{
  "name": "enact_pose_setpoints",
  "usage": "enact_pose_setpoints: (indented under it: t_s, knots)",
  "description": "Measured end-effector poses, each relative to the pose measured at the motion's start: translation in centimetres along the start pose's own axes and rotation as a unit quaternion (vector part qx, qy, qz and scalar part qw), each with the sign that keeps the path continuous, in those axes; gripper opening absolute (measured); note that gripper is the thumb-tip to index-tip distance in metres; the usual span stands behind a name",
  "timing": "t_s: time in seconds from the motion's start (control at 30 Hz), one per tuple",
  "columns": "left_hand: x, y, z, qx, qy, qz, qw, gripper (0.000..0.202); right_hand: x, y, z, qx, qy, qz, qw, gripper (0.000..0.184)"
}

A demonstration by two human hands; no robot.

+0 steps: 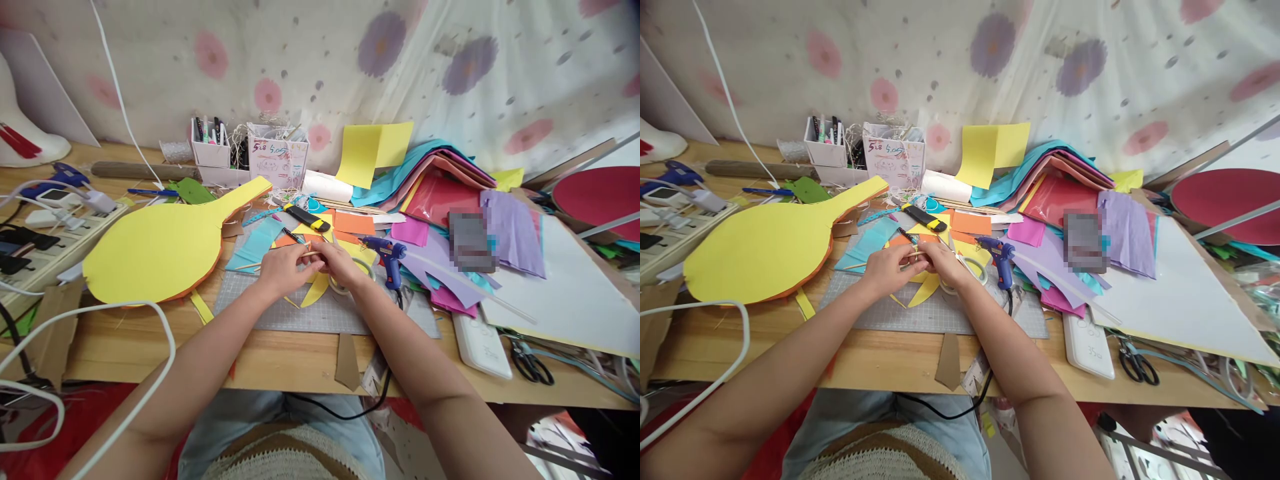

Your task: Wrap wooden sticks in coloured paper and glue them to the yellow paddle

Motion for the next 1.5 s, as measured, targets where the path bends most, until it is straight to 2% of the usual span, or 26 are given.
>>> enact_pose_setpoints:
  t_s: [0.1, 0.23, 0.4, 0.67, 0.8, 0.93, 1.03, 1.2, 1.3, 1.33, 1.4, 1.47, 1.5]
  knots:
    - [-0.1, -0.6, -0.1, -0.005, -0.010, -0.050, 0.999, 0.041, -0.1, 1.1, 0.6, 0.066, -0.026, 0.046, 0.996, 0.031]
    - [-0.1, -0.8, -0.3, -0.002, -0.013, -0.079, 0.997, 0.044, -0.2, 1.0, 1.6, 0.120, -0.056, 0.041, 0.990, 0.026]
    - [-0.2, -1.0, -0.2, -0.010, -0.019, -0.091, 0.996, 0.046, -0.4, 1.0, 2.0, 0.152, -0.051, 0.047, 0.986, 0.025]
    - [-0.1, -1.4, 0.5, -0.062, -0.024, -0.096, 0.993, 0.046, 0.0, 2.4, 1.4, 0.171, -0.025, 0.072, 0.982, 0.025]
    - [-0.1, -1.4, 0.6, -0.071, -0.026, -0.096, 0.993, 0.045, 0.1, 2.3, 1.4, 0.172, -0.023, 0.069, 0.982, 0.026]
    - [0.0, -1.4, 0.5, -0.055, -0.042, -0.093, 0.993, 0.044, 0.0, 1.9, 1.4, 0.157, -0.031, 0.054, 0.986, 0.027]
    - [0.0, -1.2, 0.2, -0.041, -0.070, -0.058, 0.995, 0.041, 0.1, 1.8, 1.4, 0.119, -0.060, 0.053, 0.990, 0.033]
    - [-0.1, -0.3, -0.2, 0.004, -0.096, 0.041, 0.994, 0.031, -0.1, 0.8, 0.3, -0.079, -0.071, 0.023, 0.994, 0.043]
    - [0.0, -0.5, 0.0, 0.077, -0.082, 0.044, 0.993, 0.034, -0.5, -0.7, -0.3, -0.255, -0.023, -0.025, 0.966, 0.041]
    - [0.1, -0.6, 0.1, 0.103, -0.076, 0.038, 0.991, 0.035, -0.7, -1.4, -0.3, -0.323, 0.005, -0.049, 0.945, 0.038]
    - [0.2, -0.8, 0.2, 0.147, -0.066, 0.023, 0.987, 0.037, -1.0, -2.8, 0.2, -0.452, 0.055, -0.095, 0.885, 0.030]
    - [0.3, -0.9, 0.2, 0.177, -0.063, 0.007, 0.982, 0.038, -1.1, -3.4, 1.4, -0.541, 0.070, -0.126, 0.829, 0.029]
    - [0.4, -0.9, 0.2, 0.186, -0.065, -0.001, 0.980, 0.038, -1.0, -3.4, 2.0, -0.566, 0.069, -0.136, 0.810, 0.030]
Point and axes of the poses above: each hand's wrist, its own x-axis towards the middle knuckle, its own z-axis out of the palm, y = z × x, the point moved 9 cm from there along x, towards the middle knuckle, and after that the axes turned 11 degrees about x, right-handed, at the moved point
